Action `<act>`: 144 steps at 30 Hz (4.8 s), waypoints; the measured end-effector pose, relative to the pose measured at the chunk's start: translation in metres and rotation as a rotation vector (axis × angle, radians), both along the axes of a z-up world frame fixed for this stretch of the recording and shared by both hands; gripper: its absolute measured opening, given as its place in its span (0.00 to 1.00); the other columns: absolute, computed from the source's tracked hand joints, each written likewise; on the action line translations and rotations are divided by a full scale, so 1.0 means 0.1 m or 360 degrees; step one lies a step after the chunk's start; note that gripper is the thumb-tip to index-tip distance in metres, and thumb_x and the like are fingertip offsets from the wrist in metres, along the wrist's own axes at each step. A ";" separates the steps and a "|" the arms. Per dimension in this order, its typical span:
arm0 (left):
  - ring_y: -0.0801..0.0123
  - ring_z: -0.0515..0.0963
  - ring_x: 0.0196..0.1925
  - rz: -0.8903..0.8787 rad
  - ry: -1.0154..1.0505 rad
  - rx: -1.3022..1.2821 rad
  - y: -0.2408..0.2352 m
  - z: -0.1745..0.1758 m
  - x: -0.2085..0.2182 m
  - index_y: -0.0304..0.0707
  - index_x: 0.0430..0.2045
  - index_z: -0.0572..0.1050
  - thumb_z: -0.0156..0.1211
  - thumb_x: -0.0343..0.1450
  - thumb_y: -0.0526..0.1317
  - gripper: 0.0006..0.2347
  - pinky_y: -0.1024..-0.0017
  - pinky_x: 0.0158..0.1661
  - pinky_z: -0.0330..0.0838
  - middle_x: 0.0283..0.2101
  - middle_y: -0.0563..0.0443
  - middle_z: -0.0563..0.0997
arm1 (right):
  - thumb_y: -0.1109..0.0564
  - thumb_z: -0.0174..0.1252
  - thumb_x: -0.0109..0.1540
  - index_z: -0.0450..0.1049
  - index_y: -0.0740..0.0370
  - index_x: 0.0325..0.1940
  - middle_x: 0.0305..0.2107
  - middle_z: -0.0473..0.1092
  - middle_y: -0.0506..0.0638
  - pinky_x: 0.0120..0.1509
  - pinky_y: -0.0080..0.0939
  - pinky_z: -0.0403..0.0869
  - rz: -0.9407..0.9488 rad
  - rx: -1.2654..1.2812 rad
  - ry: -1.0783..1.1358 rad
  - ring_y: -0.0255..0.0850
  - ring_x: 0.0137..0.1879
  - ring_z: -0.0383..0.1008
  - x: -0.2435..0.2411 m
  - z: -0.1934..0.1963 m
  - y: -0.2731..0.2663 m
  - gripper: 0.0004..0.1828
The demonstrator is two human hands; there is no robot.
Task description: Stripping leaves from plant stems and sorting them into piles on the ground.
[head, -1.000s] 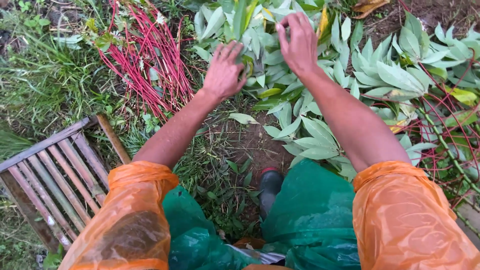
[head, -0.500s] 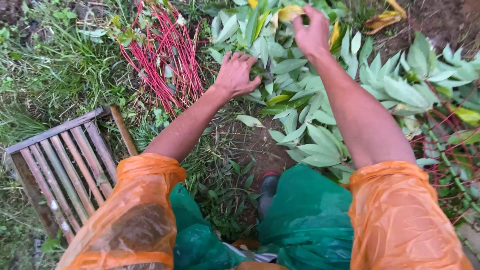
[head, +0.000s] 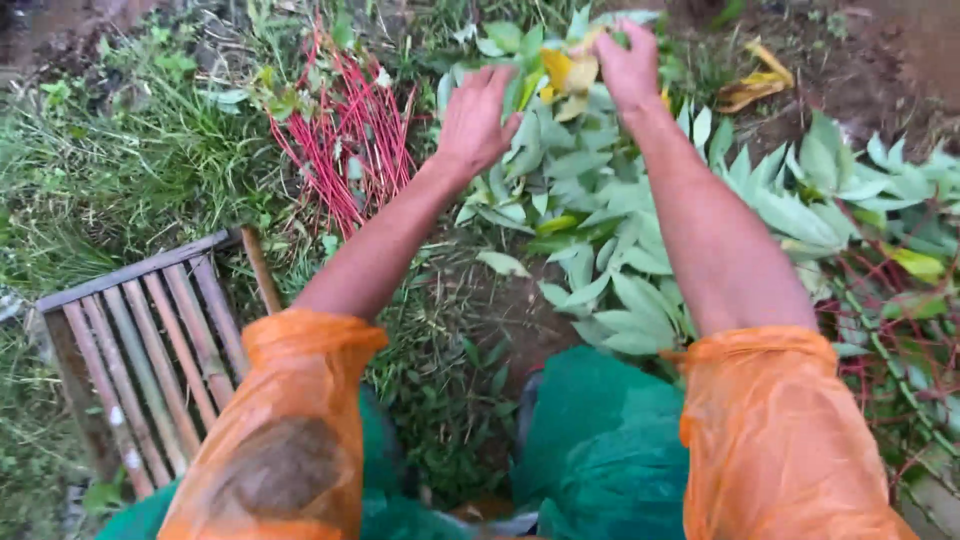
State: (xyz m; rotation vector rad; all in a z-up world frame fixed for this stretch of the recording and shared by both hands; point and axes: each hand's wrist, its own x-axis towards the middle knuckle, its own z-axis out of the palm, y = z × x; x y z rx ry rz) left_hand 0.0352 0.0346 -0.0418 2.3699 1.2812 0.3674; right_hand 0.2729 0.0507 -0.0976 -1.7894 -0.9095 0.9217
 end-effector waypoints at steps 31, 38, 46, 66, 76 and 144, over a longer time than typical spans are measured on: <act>0.66 0.77 0.40 0.0953 -0.1992 -0.1607 0.16 0.05 0.43 0.34 0.53 0.75 0.60 0.71 0.32 0.15 0.70 0.40 0.79 0.48 0.40 0.79 | 0.46 0.68 0.63 0.77 0.57 0.45 0.48 0.64 0.55 0.64 0.58 0.66 0.0324 -0.0522 -0.1450 0.51 0.57 0.63 0.79 -0.09 -0.89 0.15; 0.60 0.80 0.43 0.0937 -0.2098 -0.1689 0.11 0.02 0.38 0.30 0.54 0.74 0.57 0.71 0.26 0.16 0.67 0.42 0.84 0.53 0.33 0.78 | 0.54 0.66 0.62 0.79 0.58 0.39 0.43 0.70 0.57 0.52 0.52 0.70 0.0362 -0.0662 -0.1596 0.51 0.49 0.65 0.81 -0.33 -0.91 0.06; 0.60 0.78 0.44 0.0985 -0.2177 -0.1675 0.07 -0.02 0.32 0.28 0.54 0.74 0.56 0.71 0.24 0.16 0.70 0.42 0.82 0.57 0.31 0.77 | 0.62 0.61 0.65 0.80 0.62 0.46 0.41 0.75 0.59 0.48 0.46 0.74 0.0149 -0.0030 -0.1635 0.48 0.45 0.73 0.76 0.00 -0.80 0.06; 0.61 0.78 0.47 0.1026 -0.1956 -0.1682 0.05 -0.03 0.22 0.33 0.54 0.74 0.58 0.70 0.26 0.16 0.66 0.41 0.85 0.56 0.37 0.77 | 0.60 0.67 0.62 0.79 0.59 0.39 0.42 0.70 0.57 0.39 0.46 0.82 0.0161 -0.0395 -0.1401 0.48 0.40 0.76 0.58 -0.31 -0.82 0.04; 0.59 0.77 0.47 0.0923 -0.2051 -0.1710 0.08 -0.04 0.29 0.30 0.54 0.74 0.57 0.70 0.26 0.17 0.62 0.45 0.84 0.56 0.33 0.76 | 0.63 0.50 0.67 0.70 0.58 0.48 0.34 0.71 0.44 0.30 0.20 0.73 -0.0620 -0.0023 -0.0285 0.26 0.29 0.70 0.77 0.07 -0.57 0.07; 0.83 0.77 0.15 0.0880 -0.0719 -0.0905 -0.14 0.08 -0.05 0.42 0.32 0.74 0.45 0.75 0.40 0.09 0.87 0.15 0.69 0.30 0.55 0.85 | 0.65 0.55 0.65 0.69 0.59 0.44 0.40 0.73 0.47 0.46 0.22 0.81 -0.0068 -0.0302 0.0115 0.34 0.44 0.77 -0.29 0.90 -0.17 0.05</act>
